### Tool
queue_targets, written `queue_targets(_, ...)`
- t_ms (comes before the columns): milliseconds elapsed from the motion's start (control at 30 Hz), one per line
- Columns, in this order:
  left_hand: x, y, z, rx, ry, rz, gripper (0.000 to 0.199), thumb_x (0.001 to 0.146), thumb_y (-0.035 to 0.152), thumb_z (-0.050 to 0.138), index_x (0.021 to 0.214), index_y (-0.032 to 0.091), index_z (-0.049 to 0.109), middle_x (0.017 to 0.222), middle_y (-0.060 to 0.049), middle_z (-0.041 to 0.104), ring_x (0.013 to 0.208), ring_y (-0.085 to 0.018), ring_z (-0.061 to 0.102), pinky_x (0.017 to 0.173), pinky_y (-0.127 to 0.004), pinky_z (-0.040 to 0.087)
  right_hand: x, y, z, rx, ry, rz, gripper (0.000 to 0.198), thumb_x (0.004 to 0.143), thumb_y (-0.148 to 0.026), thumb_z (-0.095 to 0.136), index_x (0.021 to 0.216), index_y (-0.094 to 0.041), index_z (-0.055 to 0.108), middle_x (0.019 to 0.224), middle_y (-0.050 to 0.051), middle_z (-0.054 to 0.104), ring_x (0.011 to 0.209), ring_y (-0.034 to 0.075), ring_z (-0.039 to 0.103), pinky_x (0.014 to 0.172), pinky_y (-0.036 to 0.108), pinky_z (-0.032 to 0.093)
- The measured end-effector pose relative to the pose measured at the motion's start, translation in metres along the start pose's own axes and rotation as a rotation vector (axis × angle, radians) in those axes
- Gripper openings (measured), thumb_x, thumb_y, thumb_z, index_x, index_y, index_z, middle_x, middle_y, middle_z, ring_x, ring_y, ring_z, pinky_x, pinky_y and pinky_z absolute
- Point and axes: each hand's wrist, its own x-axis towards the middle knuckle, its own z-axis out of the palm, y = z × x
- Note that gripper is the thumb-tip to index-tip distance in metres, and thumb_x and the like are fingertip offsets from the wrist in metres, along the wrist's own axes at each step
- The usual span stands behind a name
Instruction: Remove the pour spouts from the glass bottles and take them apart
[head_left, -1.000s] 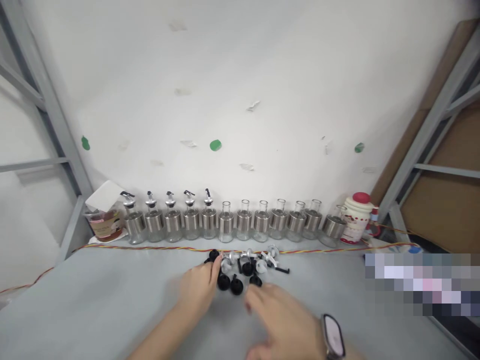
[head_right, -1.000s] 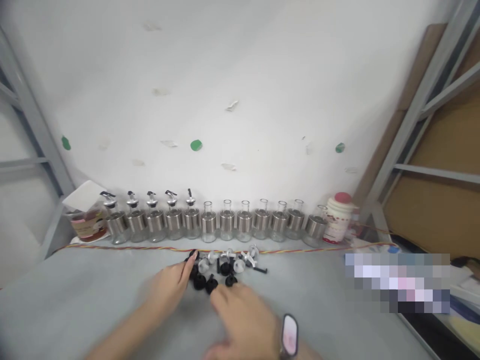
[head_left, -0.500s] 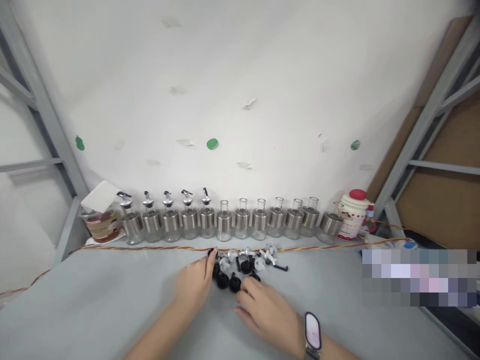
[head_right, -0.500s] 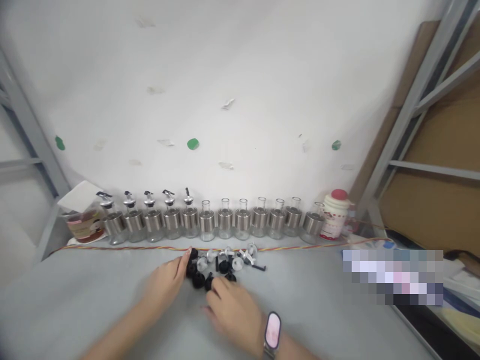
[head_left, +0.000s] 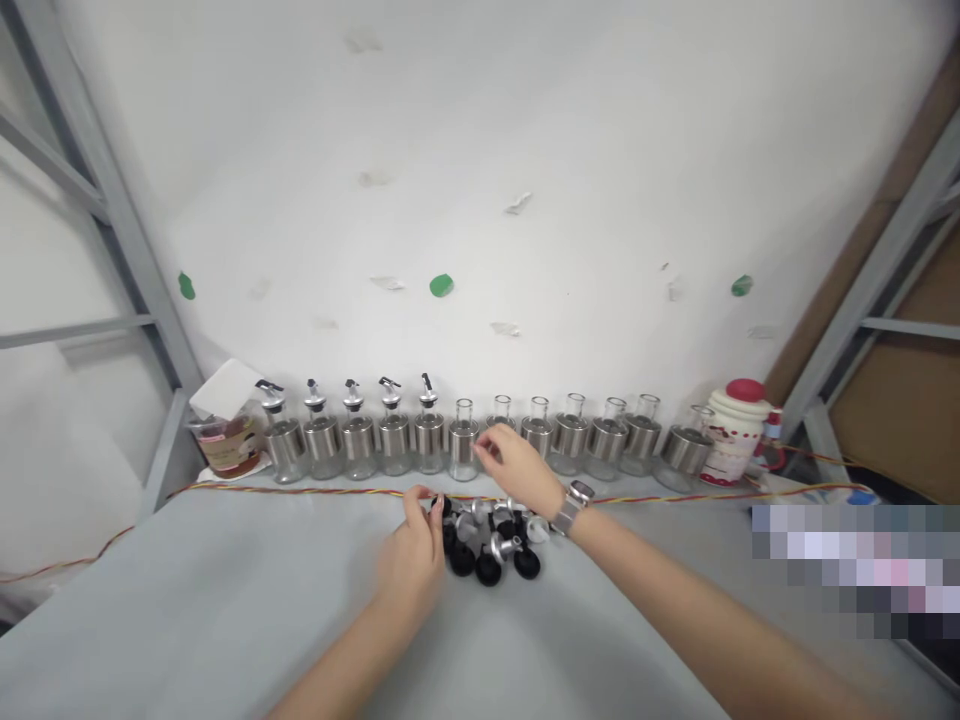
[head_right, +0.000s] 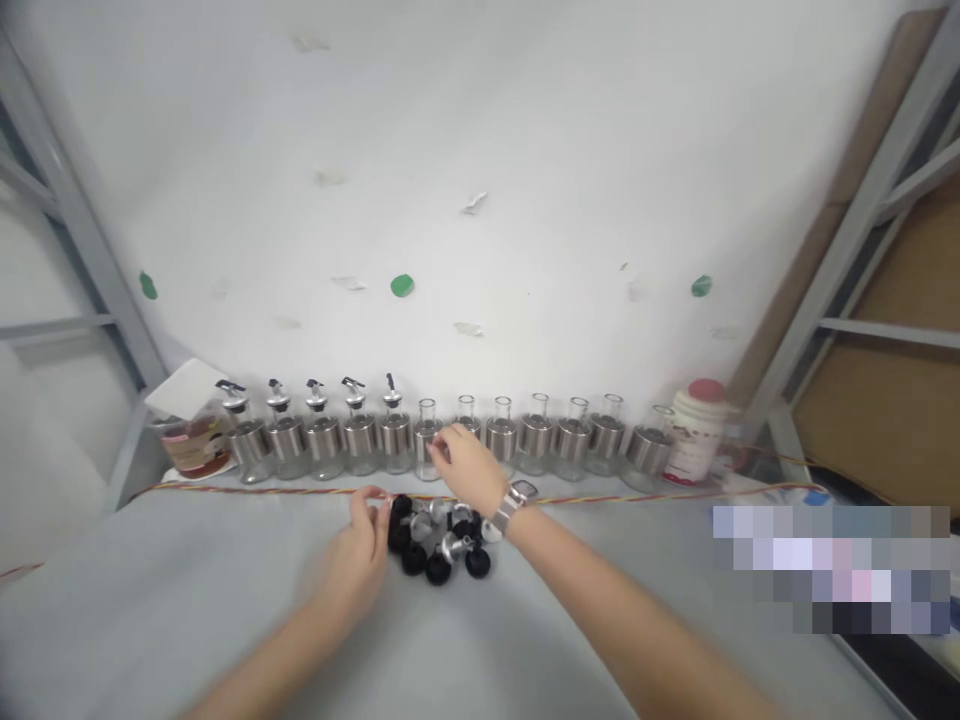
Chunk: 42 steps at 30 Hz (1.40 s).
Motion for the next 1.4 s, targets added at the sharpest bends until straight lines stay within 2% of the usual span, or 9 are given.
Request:
queue_targets(233, 0.004, -0.002, 0.003, 0.037, 0.063, 0.074, 0.032, 0.088, 0.031, 0.020, 0.111, 0.014, 0.034, 0.079, -0.008, 0.066, 0.066, -0.023, 0.063, 0.051, -0.026, 0.035, 0.060, -0.027, 0.049, 0.339, -0.065, 0.303, 0.032, 0.089, -0.030, 0.032, 0.115, -0.011, 0.037, 0.058, -0.001, 0.060, 0.039, 0.011, 0.055, 0.037, 0.021, 0.043)
queue_targets(467, 0.008, -0.005, 0.002, 0.069, 0.145, 0.071, 0.033, 0.088, 0.032, 0.023, 0.111, 0.013, 0.038, 0.075, -0.008, 0.067, 0.060, -0.022, 0.063, 0.047, -0.026, 0.035, 0.093, -0.034, 0.078, 0.455, -0.063, 0.437, 0.024, 0.086, -0.029, 0.047, 0.105, -0.014, 0.051, 0.094, 0.004, 0.057, 0.073, 0.013, 0.058, 0.062, 0.029, 0.050)
queue_targets(600, 0.005, -0.006, 0.004, 0.046, 0.207, 0.093, 0.033, 0.088, 0.033, 0.026, 0.109, 0.012, 0.040, 0.071, -0.007, 0.065, 0.057, -0.021, 0.062, 0.046, -0.027, 0.038, 0.090, -0.032, 0.082, 0.429, 0.052, 0.425, 0.022, 0.085, -0.029, 0.048, 0.101, -0.013, 0.051, 0.083, 0.002, 0.057, 0.061, 0.010, 0.056, 0.053, 0.025, 0.047)
queue_targets(767, 0.007, -0.008, 0.006, -0.037, 0.396, 0.160, 0.031, 0.086, 0.031, 0.031, 0.105, 0.010, 0.042, 0.093, -0.014, 0.057, 0.085, -0.022, 0.058, 0.067, -0.034, 0.046, 0.067, -0.041, 0.072, 0.371, 0.229, 0.257, 0.023, 0.072, -0.028, 0.059, 0.090, -0.018, 0.050, 0.057, -0.005, 0.050, 0.049, 0.011, 0.048, 0.045, 0.021, 0.036)
queue_targets(933, 0.012, -0.008, 0.002, -0.058, 0.687, 0.237, 0.048, 0.078, 0.033, 0.049, 0.118, 0.010, 0.035, 0.114, -0.018, 0.042, 0.110, -0.028, 0.041, 0.087, -0.046, 0.038, 0.029, -0.066, 0.037, 0.393, 0.313, 0.094, 0.022, 0.074, -0.037, 0.055, 0.087, -0.022, 0.046, 0.055, -0.007, 0.048, 0.051, 0.011, 0.046, 0.049, 0.020, 0.036)
queue_targets(1067, 0.009, -0.006, -0.005, 0.016, 0.789, 0.413, 0.069, 0.071, 0.034, 0.059, 0.127, 0.010, 0.025, 0.123, -0.020, 0.039, 0.116, -0.029, 0.036, 0.094, -0.048, 0.031, -0.027, -0.080, 0.006, 0.762, 0.205, 0.066, 0.022, 0.078, -0.038, 0.054, 0.088, -0.022, 0.043, 0.046, -0.011, 0.039, 0.032, 0.005, 0.032, 0.032, 0.017, 0.027)
queue_targets(1200, 0.001, -0.005, -0.011, 0.080, 0.733, 0.661, 0.052, 0.072, 0.025, 0.056, 0.120, 0.014, 0.038, 0.104, -0.013, 0.056, 0.099, -0.024, 0.051, 0.096, -0.048, 0.028, -0.084, -0.066, -0.009, 0.880, 0.077, 0.138, 0.024, 0.080, -0.036, 0.052, 0.098, -0.023, 0.042, 0.043, -0.012, 0.037, 0.030, 0.006, 0.031, 0.029, 0.016, 0.028)
queue_targets(1300, -0.002, -0.005, -0.014, 0.143, 0.635, 0.718, 0.037, 0.074, 0.018, 0.050, 0.111, 0.017, 0.048, 0.099, -0.010, 0.060, 0.094, -0.021, 0.054, 0.096, -0.047, 0.025, -0.106, -0.037, -0.010, 0.771, 0.105, 0.203, 0.030, 0.076, -0.037, 0.057, 0.098, -0.022, 0.043, 0.046, -0.010, 0.040, 0.034, 0.007, 0.036, 0.031, 0.018, 0.033)
queue_targets(1400, 0.001, -0.006, -0.014, 0.210, 0.657, 0.732, 0.037, 0.074, 0.007, 0.044, 0.107, 0.021, 0.053, 0.100, -0.008, 0.061, 0.099, -0.019, 0.053, 0.098, -0.045, 0.023, -0.113, -0.008, -0.005, 0.657, 0.177, 0.279, 0.033, 0.070, -0.040, 0.062, 0.092, -0.020, 0.047, 0.048, -0.008, 0.042, 0.033, 0.007, 0.037, 0.031, 0.019, 0.033)
